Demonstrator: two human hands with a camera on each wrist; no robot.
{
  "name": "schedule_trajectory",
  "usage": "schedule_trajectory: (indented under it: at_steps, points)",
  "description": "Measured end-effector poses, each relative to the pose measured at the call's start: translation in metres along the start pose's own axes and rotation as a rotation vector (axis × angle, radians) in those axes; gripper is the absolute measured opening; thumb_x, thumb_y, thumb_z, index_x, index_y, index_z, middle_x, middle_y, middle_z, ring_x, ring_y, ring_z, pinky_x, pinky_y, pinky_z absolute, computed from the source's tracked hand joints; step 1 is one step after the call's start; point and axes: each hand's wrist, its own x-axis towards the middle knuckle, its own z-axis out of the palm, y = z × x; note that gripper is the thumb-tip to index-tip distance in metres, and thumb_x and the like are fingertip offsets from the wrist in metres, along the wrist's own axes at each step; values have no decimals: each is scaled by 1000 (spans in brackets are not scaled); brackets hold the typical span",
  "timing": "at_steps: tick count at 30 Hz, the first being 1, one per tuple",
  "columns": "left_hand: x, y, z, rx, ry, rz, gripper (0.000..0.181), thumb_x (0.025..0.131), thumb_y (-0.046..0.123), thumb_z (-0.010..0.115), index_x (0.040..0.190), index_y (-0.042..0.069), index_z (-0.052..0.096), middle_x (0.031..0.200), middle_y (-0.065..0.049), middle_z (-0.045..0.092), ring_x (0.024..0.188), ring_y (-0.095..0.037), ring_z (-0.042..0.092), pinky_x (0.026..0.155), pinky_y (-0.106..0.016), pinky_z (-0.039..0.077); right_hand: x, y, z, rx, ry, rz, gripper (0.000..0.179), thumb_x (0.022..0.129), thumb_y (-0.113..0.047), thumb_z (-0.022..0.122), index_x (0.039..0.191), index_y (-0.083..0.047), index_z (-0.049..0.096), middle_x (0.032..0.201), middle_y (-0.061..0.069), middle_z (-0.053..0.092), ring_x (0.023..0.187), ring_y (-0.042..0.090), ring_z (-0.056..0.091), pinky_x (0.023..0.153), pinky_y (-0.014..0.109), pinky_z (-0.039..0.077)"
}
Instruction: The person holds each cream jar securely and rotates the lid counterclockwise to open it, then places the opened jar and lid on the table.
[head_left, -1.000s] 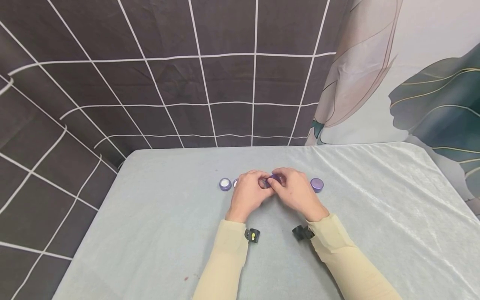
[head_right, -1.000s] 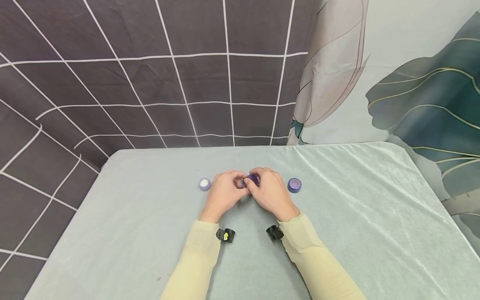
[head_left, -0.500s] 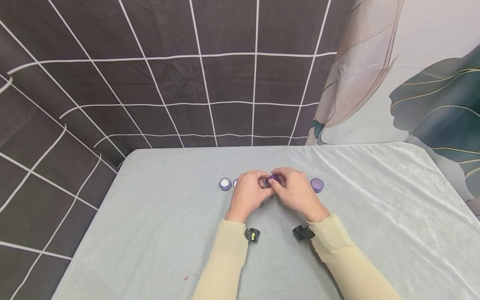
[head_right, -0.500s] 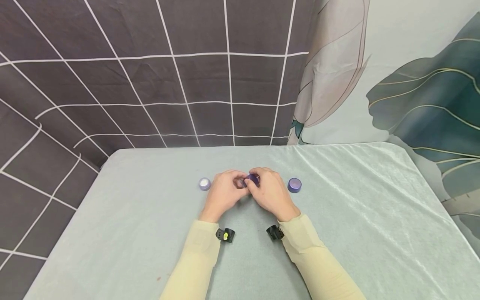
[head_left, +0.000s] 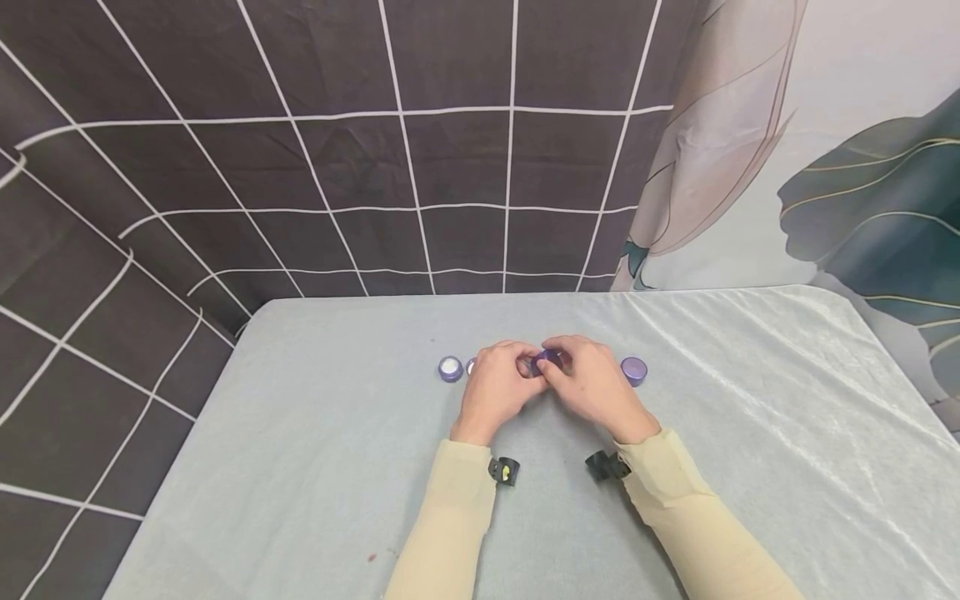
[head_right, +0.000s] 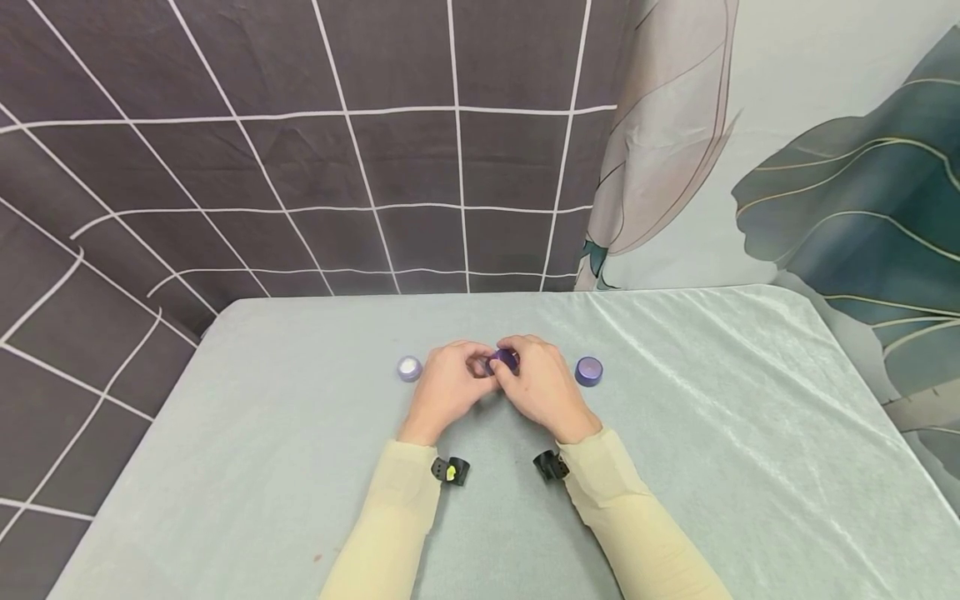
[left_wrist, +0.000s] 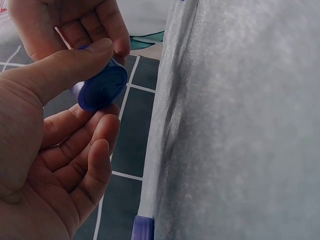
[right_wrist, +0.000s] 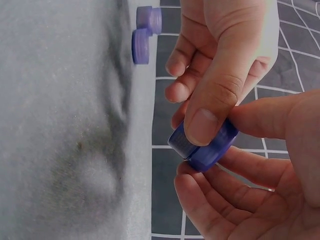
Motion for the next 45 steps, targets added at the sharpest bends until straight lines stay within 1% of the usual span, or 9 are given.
schedule_trajectory:
  at_steps: [7,15,24,33,40,45]
  points:
    - [0,1,0,-1,-2,5,28,78,25,84,103,12,78,79,5,66,71,-5,57,66,-22,48,-1,0,0,0,-4,-2,30,92,-18,68,116,1,70,109,17,71,95,28,67,85,48,52]
    - [0,1,-1,2,-6,4,28,78,26,84,102,12,78,78,5,66,71,-5,57,66,-22,48,0,-1,-1,-3,-14,-7,28,92,-17,67,115,0,71,110,15,71,95,28,67,85,47,52]
    - [0,-1,-1,-3,-13,10,28,78,28,84,100,13,78,77,5,66,69,-5,57,66,-23,48,0,1,-2,-5,-27,-19,26,92,-16,67,114,-2,71,110,13,71,95,27,67,84,46,52]
    - [0,-1,-1,0,-23,0,29,77,30,84,100,14,78,76,7,65,69,-3,56,66,-20,47,0,2,-4,3,-38,-40,27,92,-17,67,115,-2,71,111,14,71,98,27,68,87,46,52]
    - [0,0,-1,5,-22,2,28,77,29,84,99,13,78,76,7,65,70,-5,57,66,-23,47,1,3,-4,-1,-33,-58,26,92,-15,67,114,-1,70,109,13,71,96,27,68,85,46,52]
    - [1,0,-1,16,-27,-4,27,78,30,84,99,14,78,76,7,65,71,-6,57,68,-24,47,1,3,-4,-1,-44,-62,26,92,-14,67,115,-2,70,109,12,71,96,26,68,86,45,52]
